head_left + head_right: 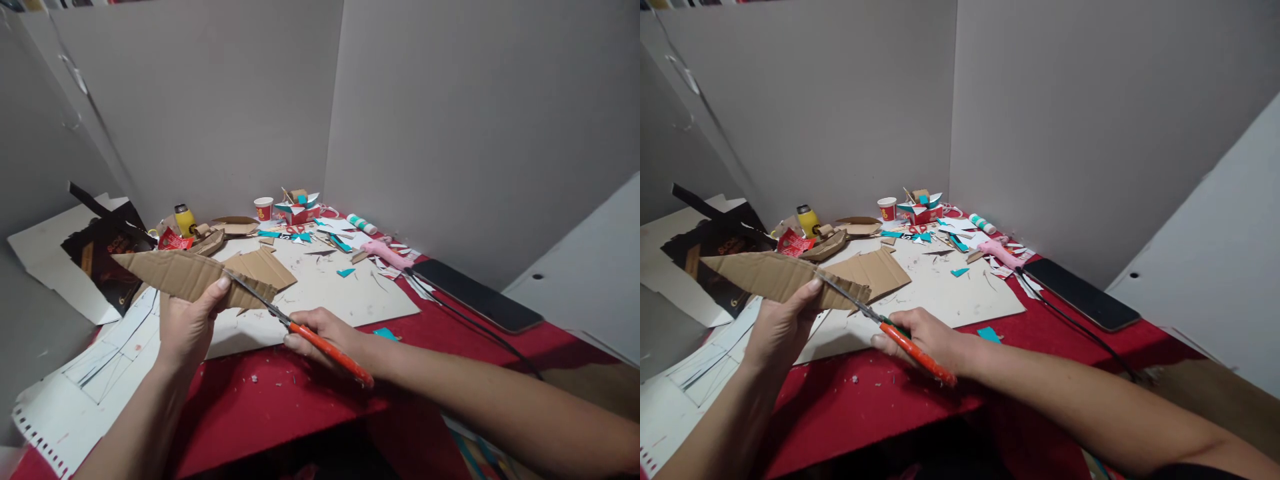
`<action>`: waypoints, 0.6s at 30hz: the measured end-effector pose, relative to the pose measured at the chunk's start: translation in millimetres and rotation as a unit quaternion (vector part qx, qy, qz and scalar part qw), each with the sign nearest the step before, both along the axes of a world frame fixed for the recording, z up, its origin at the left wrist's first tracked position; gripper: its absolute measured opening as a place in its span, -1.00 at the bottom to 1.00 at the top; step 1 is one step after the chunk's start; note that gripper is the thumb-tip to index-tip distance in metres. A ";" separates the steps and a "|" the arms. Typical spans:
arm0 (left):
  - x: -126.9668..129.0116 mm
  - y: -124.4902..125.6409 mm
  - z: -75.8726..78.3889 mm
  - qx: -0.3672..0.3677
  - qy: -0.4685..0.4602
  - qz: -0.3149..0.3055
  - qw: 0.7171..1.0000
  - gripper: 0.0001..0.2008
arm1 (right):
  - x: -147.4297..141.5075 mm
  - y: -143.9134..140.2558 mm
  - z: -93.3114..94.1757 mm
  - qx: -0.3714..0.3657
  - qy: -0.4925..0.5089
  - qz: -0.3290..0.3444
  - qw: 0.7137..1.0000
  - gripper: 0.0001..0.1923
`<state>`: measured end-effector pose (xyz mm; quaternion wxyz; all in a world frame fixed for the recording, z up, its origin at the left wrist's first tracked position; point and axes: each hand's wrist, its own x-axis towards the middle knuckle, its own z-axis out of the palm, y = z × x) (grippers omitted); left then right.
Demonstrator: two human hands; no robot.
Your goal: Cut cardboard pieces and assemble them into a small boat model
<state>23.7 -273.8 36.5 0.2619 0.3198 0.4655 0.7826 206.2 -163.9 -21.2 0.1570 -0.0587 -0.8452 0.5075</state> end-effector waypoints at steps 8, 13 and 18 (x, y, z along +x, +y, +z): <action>-2.2 1.6 -2.5 0.001 0.009 -0.002 1.000 -0.67 | -1.1 -3.4 -5.7 -0.060 0.008 0.002 0.998 -0.51; -0.3 -1.0 5.6 0.017 -0.004 0.001 1.000 -0.71 | -3.4 -4.7 -3.3 -0.059 0.035 0.010 0.998 -0.50; 1.3 -2.4 7.8 0.043 0.012 0.013 0.999 -0.67 | -3.9 -3.6 1.9 -0.014 0.034 0.005 0.999 -0.50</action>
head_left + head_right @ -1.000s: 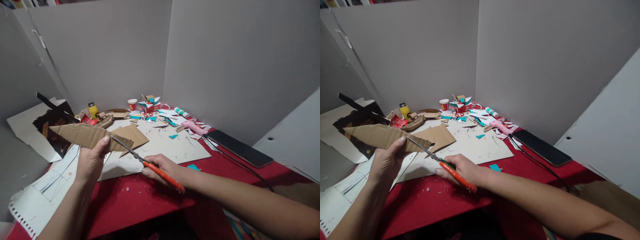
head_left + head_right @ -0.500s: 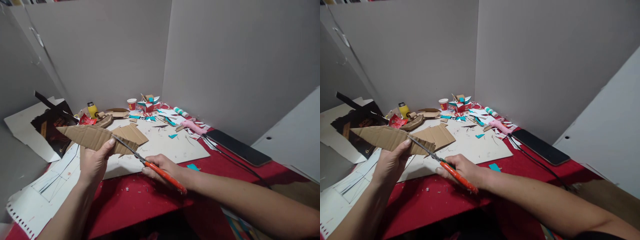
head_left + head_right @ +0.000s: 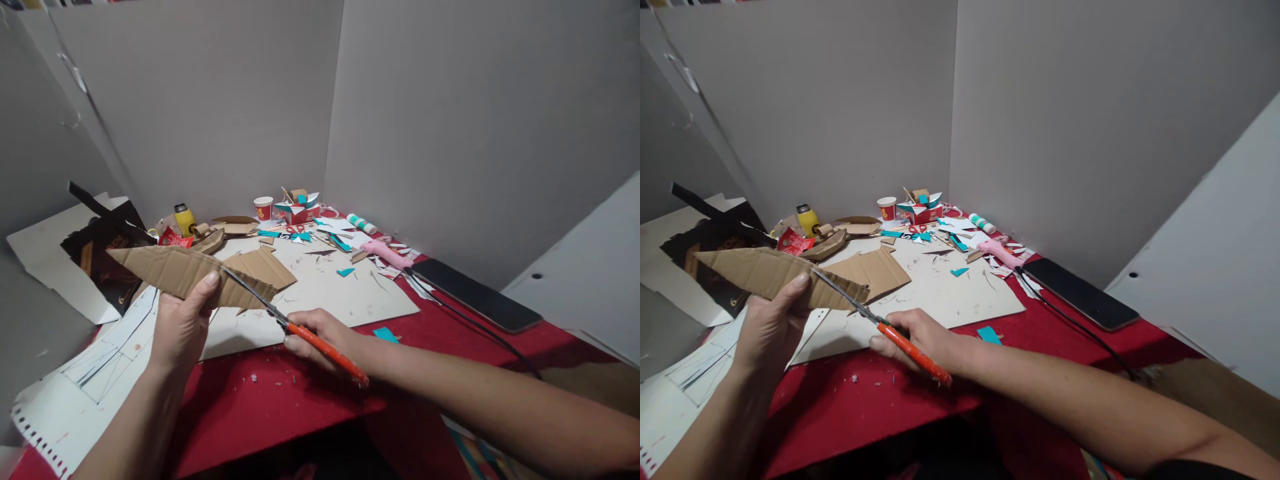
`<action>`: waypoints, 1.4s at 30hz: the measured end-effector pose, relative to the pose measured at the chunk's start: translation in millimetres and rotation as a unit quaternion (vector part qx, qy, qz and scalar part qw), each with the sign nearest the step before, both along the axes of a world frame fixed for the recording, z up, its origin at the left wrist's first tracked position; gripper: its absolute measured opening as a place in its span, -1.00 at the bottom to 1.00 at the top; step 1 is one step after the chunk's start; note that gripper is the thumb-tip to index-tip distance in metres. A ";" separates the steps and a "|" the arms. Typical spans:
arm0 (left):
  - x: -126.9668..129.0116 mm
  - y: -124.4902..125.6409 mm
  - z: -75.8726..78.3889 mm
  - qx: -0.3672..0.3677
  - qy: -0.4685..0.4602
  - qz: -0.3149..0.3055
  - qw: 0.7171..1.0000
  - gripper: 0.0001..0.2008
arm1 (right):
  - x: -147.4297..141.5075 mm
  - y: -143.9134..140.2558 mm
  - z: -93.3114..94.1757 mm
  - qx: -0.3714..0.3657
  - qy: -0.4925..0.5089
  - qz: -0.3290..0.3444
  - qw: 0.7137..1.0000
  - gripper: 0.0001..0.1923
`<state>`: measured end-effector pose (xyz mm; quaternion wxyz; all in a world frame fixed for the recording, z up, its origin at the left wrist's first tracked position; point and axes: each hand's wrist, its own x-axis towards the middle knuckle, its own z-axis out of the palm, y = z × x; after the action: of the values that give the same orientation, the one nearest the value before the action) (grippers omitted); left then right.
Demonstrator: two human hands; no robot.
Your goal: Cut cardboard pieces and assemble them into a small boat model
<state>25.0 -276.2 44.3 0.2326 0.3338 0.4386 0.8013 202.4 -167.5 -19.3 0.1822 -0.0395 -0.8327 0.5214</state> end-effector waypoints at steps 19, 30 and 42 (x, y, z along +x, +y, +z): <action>0.5 2.6 -6.2 -0.041 -0.029 -0.024 0.998 -0.59 | 2.8 -0.3 -5.5 -0.049 -0.016 -0.007 0.999 -0.52; -4.7 2.1 -6.2 -0.044 0.018 -0.026 0.999 -0.61 | 5.3 4.7 7.2 0.024 -0.010 0.019 0.999 -0.49; -10.3 -1.6 -8.0 -0.080 0.049 -0.063 0.994 -0.61 | 7.5 6.7 3.9 -0.025 -0.021 0.026 0.999 -0.51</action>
<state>14.8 -277.8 36.3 0.2867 0.3800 0.4902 0.7301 209.9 -160.8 -15.3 0.1498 -0.0336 -0.8240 0.5455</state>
